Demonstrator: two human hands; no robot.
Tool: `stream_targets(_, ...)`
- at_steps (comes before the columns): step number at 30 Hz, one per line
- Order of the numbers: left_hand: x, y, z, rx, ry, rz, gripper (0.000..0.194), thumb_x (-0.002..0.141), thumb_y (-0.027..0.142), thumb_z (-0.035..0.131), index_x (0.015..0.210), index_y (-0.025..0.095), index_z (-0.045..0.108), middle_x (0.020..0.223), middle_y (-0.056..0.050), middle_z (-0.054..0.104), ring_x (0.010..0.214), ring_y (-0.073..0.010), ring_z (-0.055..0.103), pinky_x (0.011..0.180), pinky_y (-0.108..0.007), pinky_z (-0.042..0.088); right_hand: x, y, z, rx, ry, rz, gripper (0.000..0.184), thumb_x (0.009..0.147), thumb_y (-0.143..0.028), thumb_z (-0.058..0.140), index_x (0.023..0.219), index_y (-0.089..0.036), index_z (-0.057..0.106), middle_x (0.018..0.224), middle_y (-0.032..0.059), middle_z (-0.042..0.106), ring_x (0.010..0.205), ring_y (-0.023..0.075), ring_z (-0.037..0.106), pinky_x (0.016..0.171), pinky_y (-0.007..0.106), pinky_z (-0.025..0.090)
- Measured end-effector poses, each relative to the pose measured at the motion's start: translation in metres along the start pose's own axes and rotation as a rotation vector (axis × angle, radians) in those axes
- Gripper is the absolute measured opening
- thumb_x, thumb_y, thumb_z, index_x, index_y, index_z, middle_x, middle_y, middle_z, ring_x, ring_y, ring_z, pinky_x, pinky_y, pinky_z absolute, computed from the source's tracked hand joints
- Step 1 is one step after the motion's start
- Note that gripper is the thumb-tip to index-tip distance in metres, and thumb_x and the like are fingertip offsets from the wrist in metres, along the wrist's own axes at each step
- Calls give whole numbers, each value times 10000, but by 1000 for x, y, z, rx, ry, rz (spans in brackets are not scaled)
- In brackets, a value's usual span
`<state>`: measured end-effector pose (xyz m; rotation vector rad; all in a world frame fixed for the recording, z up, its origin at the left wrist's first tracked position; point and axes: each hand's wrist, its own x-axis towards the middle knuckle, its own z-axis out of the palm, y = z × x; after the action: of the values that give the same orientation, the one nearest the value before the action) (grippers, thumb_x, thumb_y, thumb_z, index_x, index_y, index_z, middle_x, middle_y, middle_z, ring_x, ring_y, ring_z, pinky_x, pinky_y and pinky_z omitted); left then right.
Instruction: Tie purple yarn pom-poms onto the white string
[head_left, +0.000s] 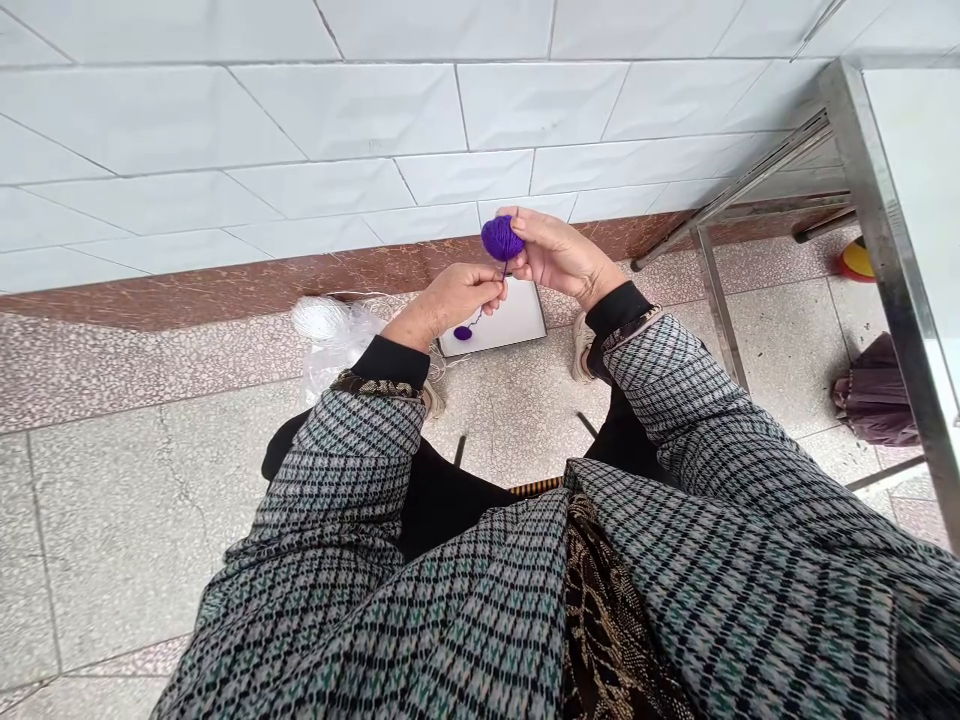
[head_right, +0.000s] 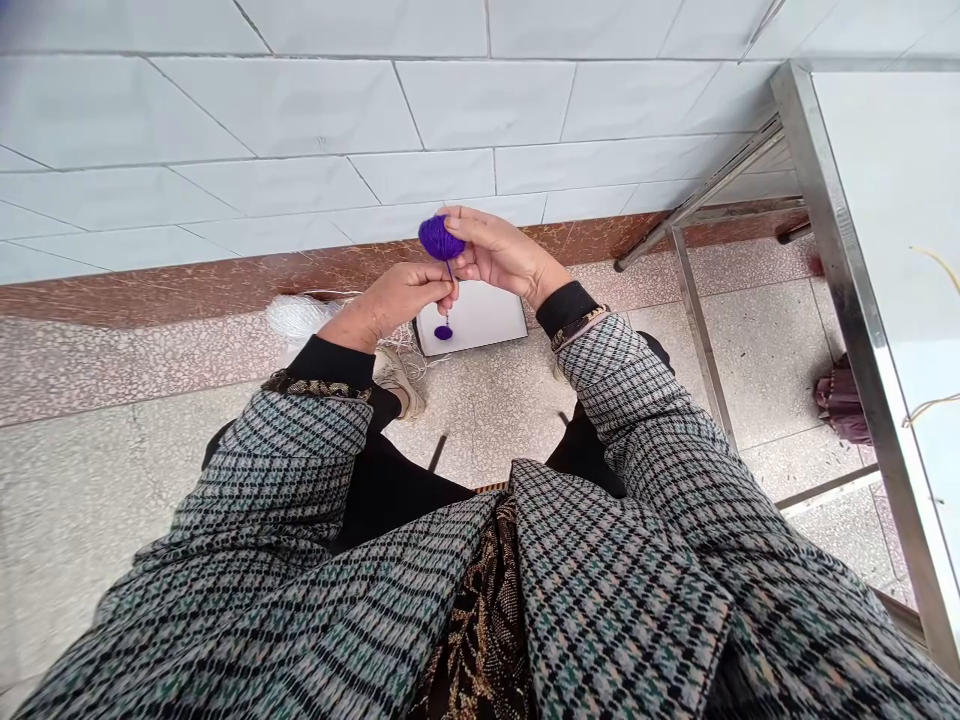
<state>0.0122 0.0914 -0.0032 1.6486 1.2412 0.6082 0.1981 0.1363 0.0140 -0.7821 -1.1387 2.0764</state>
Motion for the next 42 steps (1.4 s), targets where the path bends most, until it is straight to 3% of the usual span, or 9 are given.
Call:
stream_targets(6, 1, -7, -9, 58, 121, -23, 218, 782, 155, 554, 571, 188, 596, 566, 5, 600, 612, -138, 557, 717, -274, 476, -9, -8, -1, -534, -197, 211, 237, 863, -130, 819, 980, -154, 614, 791, -27, 636, 574, 62, 518, 517, 178, 415)
stream_targets(11, 1, -6, -7, 30, 83, -50, 192, 749, 136, 531, 585, 187, 616, 586, -6, 622, 618, -143, 581, 740, -289, 498, -3, 0, 2, -845, 99, 265, 273, 806, -14, 800, 934, -163, 611, 792, -16, 623, 580, 85, 510, 503, 203, 401)
stream_targets(15, 0, 1, -1, -74, 45, -12, 192, 767, 109, 522, 607, 185, 598, 589, -5, 606, 604, -132, 575, 718, -278, 512, 10, 10, 0, -548, 302, 107, 236, 907, -104, 763, 948, -187, 545, 736, -43, 564, 580, 85, 508, 527, 181, 422)
stream_targets(22, 1, 3, 8, -88, -39, 21, 191, 806, 121, 550, 631, 179, 600, 603, -2, 608, 612, -125, 583, 725, -275, 534, 4, 3, 6, 7, 123, 13, 129, 1052, -236, 647, 1027, -188, 530, 776, -49, 569, 559, 57, 521, 577, 164, 474)
stream_targets(25, 4, -3, 7, -58, -10, -11, 171, 796, 158, 579, 629, 181, 609, 608, -7, 622, 612, -129, 592, 725, -277, 535, -2, -2, 3, 2, -4, 44, 89, 1053, -203, 621, 1070, -172, 539, 756, -52, 557, 529, 51, 503, 540, 160, 444)
stream_targets(29, 3, -6, -4, -34, 122, -27, 151, 770, 223, 591, 624, 192, 615, 604, -14, 635, 630, -143, 590, 715, -273, 522, -7, -8, -3, -249, -130, 121, 199, 967, -217, 739, 1036, -166, 560, 727, -53, 568, 528, 55, 495, 503, 158, 405)
stream_targets(35, -2, 1, -12, 9, 104, -35, 163, 743, 226, 551, 591, 196, 603, 610, -16, 634, 668, -151, 592, 775, -285, 514, -1, 1, -5, -710, -14, 316, 301, 810, -65, 825, 969, -175, 594, 746, -31, 624, 541, 76, 514, 473, 179, 406)
stream_targets(39, -6, 9, -7, -28, 86, 7, 151, 764, 205, 532, 628, 195, 597, 629, -14, 621, 685, -147, 584, 797, -292, 513, 11, 12, -5, -518, 242, 154, 294, 883, -115, 784, 982, -203, 522, 719, -56, 568, 543, 74, 497, 489, 165, 423)
stream_targets(42, -7, 12, -3, -35, 42, 47, 171, 784, 193, 521, 625, 192, 584, 646, -13, 617, 685, -142, 577, 787, -290, 510, 11, 7, 2, -209, 222, 67, 229, 981, -207, 722, 976, -205, 494, 746, -53, 567, 563, 68, 511, 543, 164, 455)
